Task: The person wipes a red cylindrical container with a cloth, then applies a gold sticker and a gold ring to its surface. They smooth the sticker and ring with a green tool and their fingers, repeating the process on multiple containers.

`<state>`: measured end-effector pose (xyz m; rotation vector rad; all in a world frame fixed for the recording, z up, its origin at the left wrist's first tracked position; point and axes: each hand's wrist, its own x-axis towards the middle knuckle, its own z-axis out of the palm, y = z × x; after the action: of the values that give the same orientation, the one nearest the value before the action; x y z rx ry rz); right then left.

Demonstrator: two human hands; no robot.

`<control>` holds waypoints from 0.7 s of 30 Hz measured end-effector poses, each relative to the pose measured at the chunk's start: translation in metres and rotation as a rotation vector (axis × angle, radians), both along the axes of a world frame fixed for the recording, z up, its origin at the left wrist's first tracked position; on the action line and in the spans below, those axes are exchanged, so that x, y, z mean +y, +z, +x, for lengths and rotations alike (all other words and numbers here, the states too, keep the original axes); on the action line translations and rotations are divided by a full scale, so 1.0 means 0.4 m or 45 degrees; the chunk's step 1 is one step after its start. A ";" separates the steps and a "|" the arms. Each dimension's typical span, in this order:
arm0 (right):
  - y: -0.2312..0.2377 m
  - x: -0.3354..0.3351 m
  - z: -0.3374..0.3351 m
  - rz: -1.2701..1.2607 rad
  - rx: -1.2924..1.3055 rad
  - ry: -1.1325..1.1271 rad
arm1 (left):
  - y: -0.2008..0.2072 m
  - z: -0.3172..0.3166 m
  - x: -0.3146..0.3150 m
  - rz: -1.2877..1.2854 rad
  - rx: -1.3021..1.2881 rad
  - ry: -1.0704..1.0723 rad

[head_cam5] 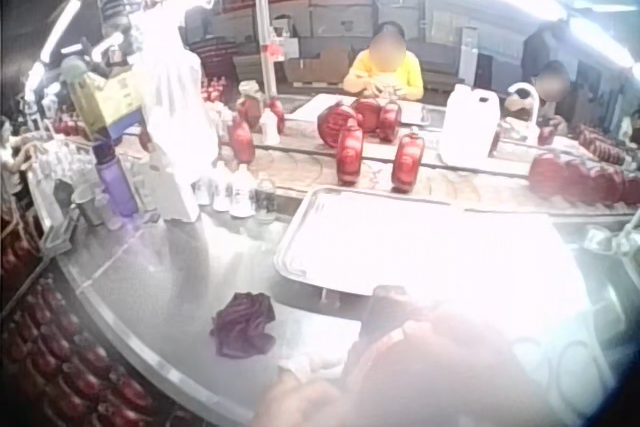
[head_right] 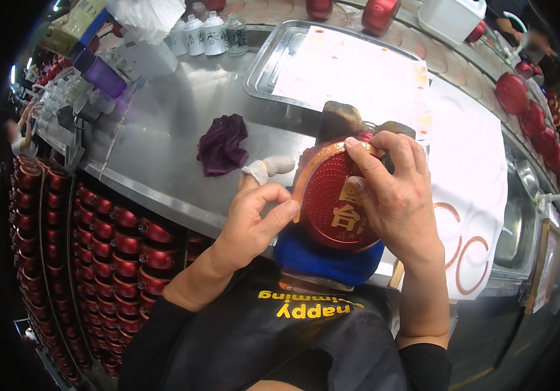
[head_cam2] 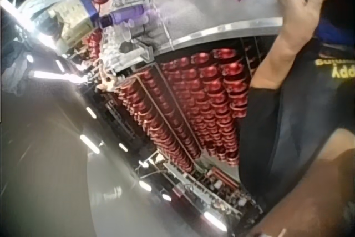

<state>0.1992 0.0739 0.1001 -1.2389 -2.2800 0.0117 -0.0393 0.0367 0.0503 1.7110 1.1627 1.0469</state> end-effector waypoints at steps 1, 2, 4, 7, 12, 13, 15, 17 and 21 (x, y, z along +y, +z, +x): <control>0.000 -0.001 0.001 -0.005 -0.004 -0.002 | -0.005 -0.002 -0.002 0.057 0.067 0.008; 0.000 -0.001 0.001 -0.009 -0.005 -0.003 | -0.010 -0.004 -0.002 0.116 0.131 0.022; 0.001 -0.002 0.001 -0.011 -0.004 -0.001 | -0.015 -0.009 0.005 0.140 0.169 0.078; 0.003 -0.002 0.000 -0.004 -0.003 -0.008 | -0.012 -0.004 0.049 0.098 0.005 0.161; 0.004 -0.003 -0.003 -0.002 -0.002 -0.025 | -0.016 0.073 0.150 0.162 -0.182 0.084; 0.004 -0.004 -0.003 -0.004 0.000 -0.026 | -0.017 0.082 0.161 0.149 -0.190 0.081; 0.003 -0.004 -0.003 -0.011 0.009 -0.031 | -0.021 0.093 0.175 0.109 -0.199 0.073; 0.002 -0.003 -0.003 -0.013 0.011 -0.036 | -0.023 0.095 0.176 0.068 -0.240 0.058; 0.001 -0.001 -0.004 -0.009 0.023 -0.025 | -0.029 0.097 0.174 0.061 -0.279 0.070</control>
<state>0.1975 0.0736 0.1004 -1.2602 -2.2538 0.0239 -0.0004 0.1063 0.0389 1.5632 1.0561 1.2706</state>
